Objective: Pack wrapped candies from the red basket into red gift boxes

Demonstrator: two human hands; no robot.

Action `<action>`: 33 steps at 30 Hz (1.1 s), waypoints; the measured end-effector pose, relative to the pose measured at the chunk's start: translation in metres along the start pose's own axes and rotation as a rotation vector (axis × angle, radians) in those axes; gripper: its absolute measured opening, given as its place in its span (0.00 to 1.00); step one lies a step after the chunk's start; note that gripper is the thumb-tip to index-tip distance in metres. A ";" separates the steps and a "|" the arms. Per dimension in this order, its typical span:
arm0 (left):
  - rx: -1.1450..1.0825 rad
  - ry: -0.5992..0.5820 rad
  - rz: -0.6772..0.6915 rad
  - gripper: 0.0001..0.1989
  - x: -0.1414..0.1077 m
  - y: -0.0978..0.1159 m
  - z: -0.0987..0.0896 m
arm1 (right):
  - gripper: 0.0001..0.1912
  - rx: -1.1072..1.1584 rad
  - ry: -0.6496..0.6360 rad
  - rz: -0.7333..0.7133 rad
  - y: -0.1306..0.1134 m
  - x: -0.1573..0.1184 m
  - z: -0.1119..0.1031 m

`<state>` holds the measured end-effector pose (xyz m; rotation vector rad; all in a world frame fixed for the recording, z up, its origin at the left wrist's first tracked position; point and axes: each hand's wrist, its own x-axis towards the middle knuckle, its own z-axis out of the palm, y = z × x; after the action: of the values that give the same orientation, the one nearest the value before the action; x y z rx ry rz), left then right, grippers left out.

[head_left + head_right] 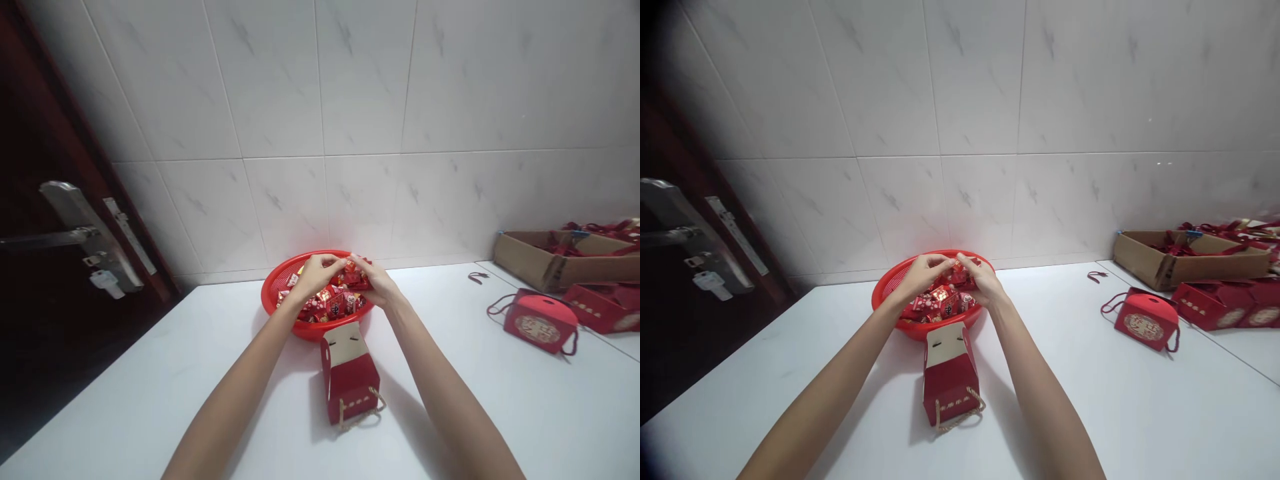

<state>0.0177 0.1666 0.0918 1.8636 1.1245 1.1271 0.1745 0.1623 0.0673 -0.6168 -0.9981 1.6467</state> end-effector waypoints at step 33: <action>0.605 -0.425 -0.164 0.09 -0.132 0.035 -0.016 | 0.06 -1.098 -0.396 0.155 -0.029 -0.098 0.038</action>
<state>-0.0190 0.0342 0.0847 2.2592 1.4212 0.2729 0.1881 0.0600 0.1029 -1.1072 -2.2205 1.2558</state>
